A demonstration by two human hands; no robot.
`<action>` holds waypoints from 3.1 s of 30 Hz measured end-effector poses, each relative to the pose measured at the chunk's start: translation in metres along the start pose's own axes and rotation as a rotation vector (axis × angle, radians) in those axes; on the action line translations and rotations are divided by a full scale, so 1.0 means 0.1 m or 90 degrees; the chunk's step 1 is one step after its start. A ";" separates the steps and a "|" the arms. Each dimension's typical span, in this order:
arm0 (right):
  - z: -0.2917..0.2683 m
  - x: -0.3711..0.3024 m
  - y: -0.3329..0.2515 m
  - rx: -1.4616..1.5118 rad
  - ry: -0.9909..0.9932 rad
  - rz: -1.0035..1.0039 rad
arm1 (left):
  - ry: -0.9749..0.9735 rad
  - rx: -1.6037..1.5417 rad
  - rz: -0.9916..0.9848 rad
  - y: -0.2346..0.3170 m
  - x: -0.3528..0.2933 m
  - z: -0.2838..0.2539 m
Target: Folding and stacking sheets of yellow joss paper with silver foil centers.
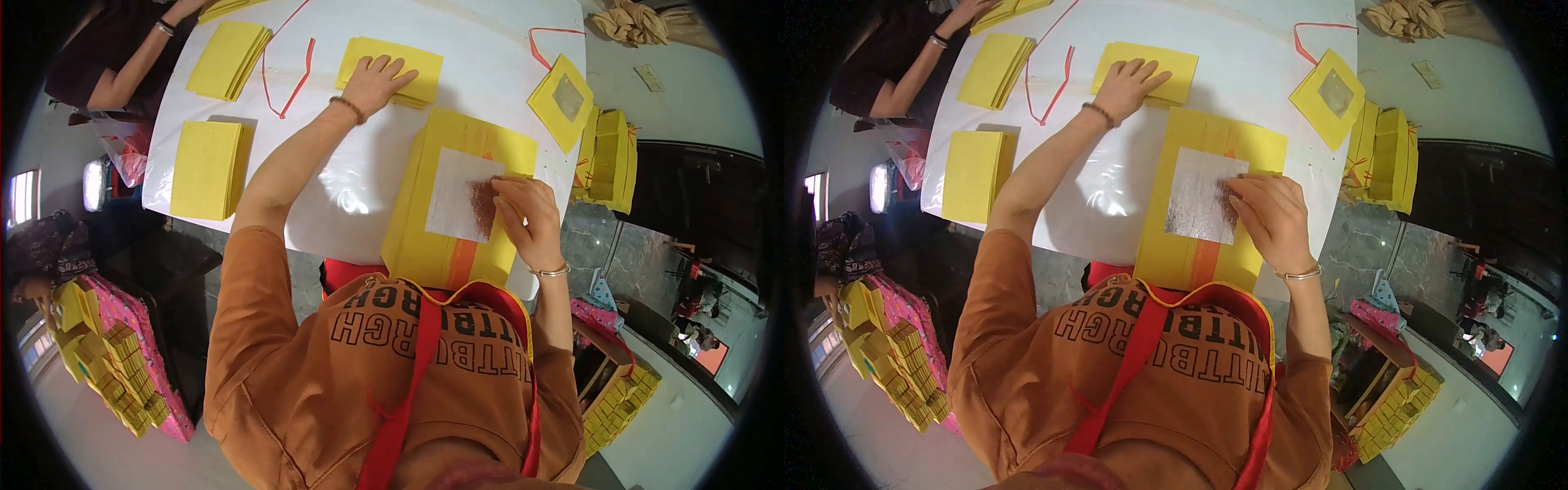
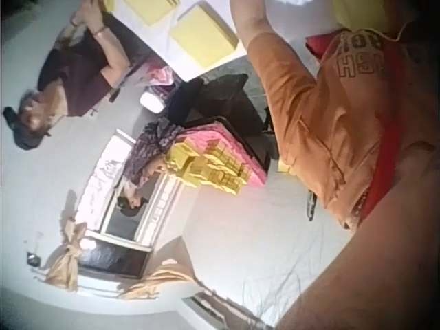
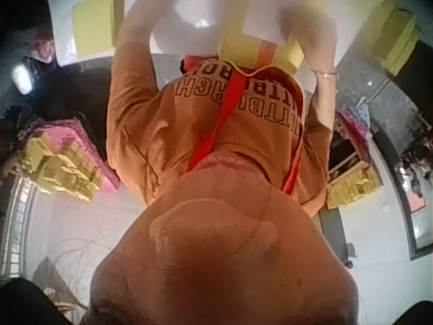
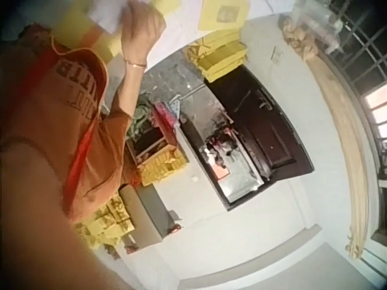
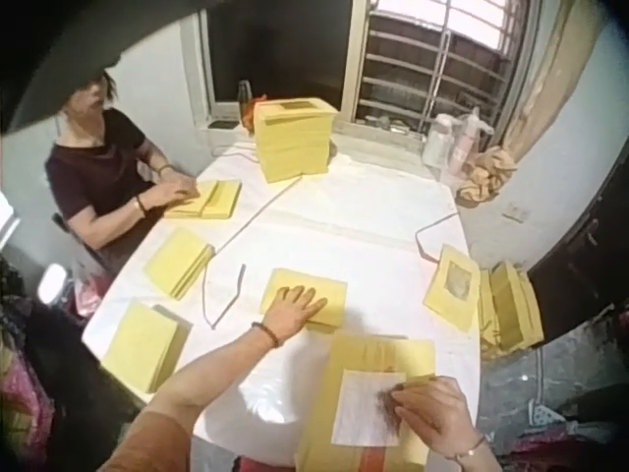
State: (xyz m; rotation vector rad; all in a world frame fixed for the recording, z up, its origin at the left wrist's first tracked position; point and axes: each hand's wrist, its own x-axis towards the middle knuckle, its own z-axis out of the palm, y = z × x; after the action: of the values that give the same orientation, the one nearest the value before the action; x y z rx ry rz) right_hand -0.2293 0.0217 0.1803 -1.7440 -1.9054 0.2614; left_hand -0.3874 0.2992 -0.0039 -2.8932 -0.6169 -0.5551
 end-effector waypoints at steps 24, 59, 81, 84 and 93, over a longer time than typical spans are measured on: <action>-0.10 -0.03 0.03 0.020 0.076 0.046 | -0.336 -0.052 -0.101 0.02 0.00 -0.06; 0.48 -0.90 0.14 0.291 0.126 0.119 | -0.106 -0.397 0.205 1.51 -0.87 -2.13; 0.53 -0.92 0.19 0.475 0.159 0.152 | -0.192 -0.654 -0.044 1.50 -0.82 -2.13; 0.53 -0.93 0.21 0.462 0.162 0.125 | -0.191 -0.663 -0.049 1.50 -0.82 -2.12; 0.53 -0.92 0.21 0.460 0.159 0.136 | -0.200 -0.711 -0.096 1.49 -0.82 -2.08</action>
State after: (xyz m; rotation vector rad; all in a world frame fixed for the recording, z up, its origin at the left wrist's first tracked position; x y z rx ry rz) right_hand -0.2366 -0.0534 0.1021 -1.3885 -1.2238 0.6803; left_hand -0.4626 0.0914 0.1497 -4.0682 -0.7289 -0.5952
